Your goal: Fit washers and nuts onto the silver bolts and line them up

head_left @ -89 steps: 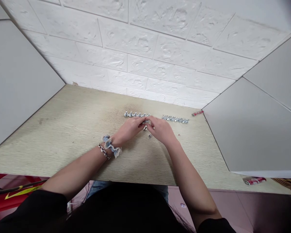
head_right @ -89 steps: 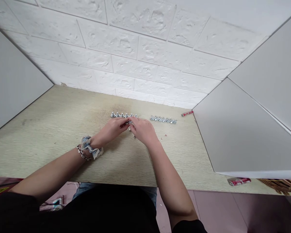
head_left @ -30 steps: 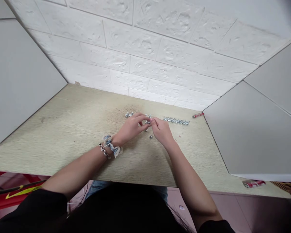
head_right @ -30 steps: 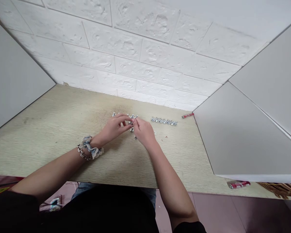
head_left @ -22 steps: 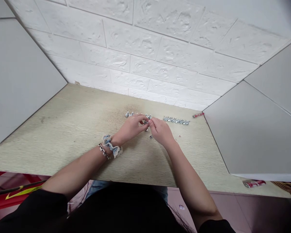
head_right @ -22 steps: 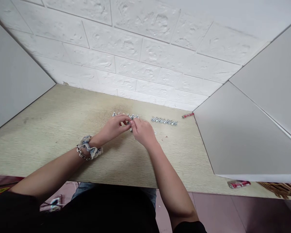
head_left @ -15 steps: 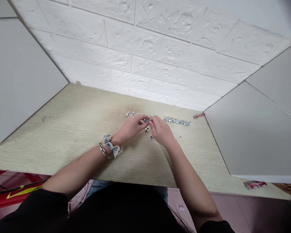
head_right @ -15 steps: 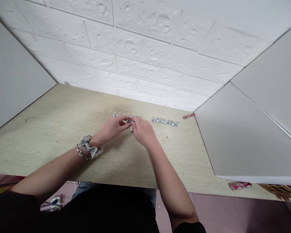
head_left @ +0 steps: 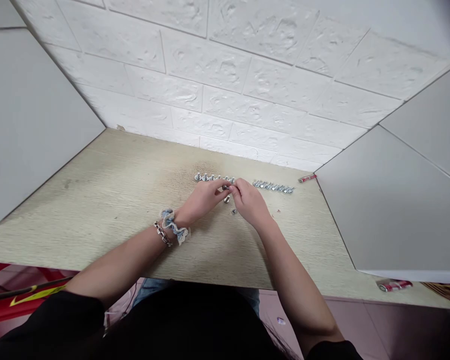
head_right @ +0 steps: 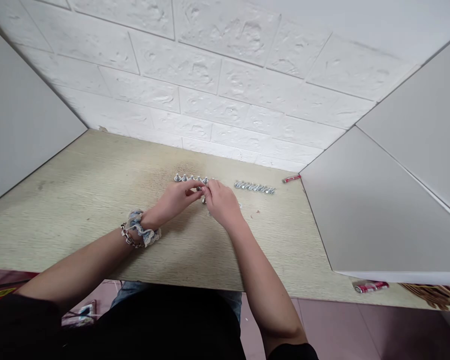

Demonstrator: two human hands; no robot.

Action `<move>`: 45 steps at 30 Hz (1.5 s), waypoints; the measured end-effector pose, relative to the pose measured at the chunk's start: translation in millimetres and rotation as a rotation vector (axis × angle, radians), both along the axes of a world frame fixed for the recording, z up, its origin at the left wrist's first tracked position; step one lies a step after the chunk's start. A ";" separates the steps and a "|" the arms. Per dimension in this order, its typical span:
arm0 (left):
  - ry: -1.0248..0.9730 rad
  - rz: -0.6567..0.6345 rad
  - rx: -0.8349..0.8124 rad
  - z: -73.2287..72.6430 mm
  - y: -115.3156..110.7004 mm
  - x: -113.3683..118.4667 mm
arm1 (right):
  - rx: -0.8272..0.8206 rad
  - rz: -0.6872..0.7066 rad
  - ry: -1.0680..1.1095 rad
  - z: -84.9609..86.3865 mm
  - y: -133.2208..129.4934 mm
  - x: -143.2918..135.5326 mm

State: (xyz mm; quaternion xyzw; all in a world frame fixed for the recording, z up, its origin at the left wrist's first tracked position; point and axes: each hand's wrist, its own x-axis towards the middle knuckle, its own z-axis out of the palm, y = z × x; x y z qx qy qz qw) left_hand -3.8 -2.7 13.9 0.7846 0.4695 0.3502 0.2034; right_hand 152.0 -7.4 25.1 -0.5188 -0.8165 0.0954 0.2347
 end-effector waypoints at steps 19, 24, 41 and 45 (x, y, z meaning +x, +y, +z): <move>-0.103 0.007 -0.069 -4.7 2.5 -1.2 | 0.124 0.015 0.024 -0.8 -2.5 -0.9; -0.012 -0.003 0.016 -2.5 0.6 0.0 | 0.073 -0.013 -0.083 -0.8 -1.2 -1.8; -0.037 0.006 -0.012 0.0 0.7 -2.4 | 0.013 0.109 0.272 -2.3 0.4 1.0; 0.010 0.014 -0.002 -1.5 1.2 -2.2 | 0.009 0.013 0.128 -2.4 1.3 1.0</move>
